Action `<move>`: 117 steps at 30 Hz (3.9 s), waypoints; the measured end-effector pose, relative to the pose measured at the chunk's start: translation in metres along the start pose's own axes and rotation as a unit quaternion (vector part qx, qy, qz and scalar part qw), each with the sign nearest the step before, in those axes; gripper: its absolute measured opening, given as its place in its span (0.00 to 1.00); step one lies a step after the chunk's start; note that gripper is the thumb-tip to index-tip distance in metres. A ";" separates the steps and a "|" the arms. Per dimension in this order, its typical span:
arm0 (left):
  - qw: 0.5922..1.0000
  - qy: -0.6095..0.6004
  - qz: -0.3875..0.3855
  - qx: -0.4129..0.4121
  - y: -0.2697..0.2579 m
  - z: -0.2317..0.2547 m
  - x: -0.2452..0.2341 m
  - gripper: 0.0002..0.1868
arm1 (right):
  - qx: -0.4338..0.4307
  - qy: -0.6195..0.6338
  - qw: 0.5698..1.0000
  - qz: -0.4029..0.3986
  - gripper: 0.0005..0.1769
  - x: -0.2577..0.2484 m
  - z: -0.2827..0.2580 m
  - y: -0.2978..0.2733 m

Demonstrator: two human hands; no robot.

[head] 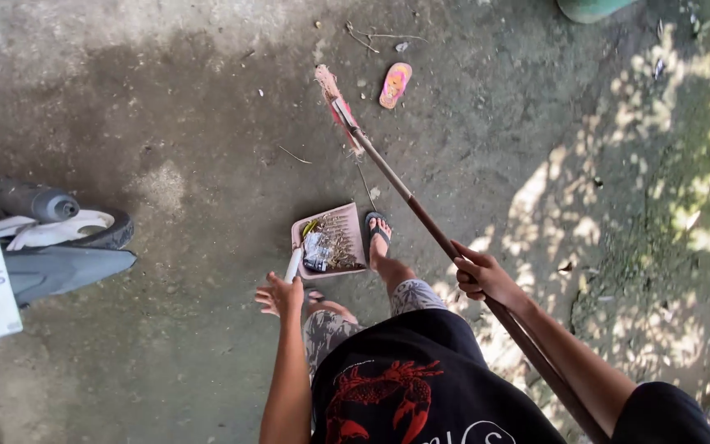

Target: Sweeping debris and trash into a dustpan and emptying it into a bin.

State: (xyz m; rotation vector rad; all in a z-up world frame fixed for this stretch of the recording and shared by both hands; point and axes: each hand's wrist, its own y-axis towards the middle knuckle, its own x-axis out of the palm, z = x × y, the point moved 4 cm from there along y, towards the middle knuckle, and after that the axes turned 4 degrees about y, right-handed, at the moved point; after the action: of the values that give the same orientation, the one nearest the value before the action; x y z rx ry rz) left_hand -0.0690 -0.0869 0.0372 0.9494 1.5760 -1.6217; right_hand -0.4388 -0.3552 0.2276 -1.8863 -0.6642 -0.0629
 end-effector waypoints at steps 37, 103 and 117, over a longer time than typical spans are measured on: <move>0.984 -0.135 -0.113 0.026 -0.086 -0.045 0.089 0.16 | 0.020 -0.652 0.740 0.161 0.35 -0.159 0.226 0.081; 0.747 -0.500 -0.392 -0.198 -0.053 -0.130 0.114 0.07 | -0.120 -0.484 0.852 0.159 0.32 -0.020 0.105 0.048; 0.639 -0.583 -0.471 -0.175 -0.119 0.034 0.100 0.11 | -0.149 -0.360 0.886 0.250 0.34 -0.200 0.012 -0.019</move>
State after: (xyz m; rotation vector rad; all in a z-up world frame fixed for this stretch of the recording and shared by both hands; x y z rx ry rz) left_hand -0.2240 -0.1144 0.0115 -1.2343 1.2250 -1.7266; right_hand -0.6198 -0.4226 0.1695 -2.3313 -0.6478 0.9594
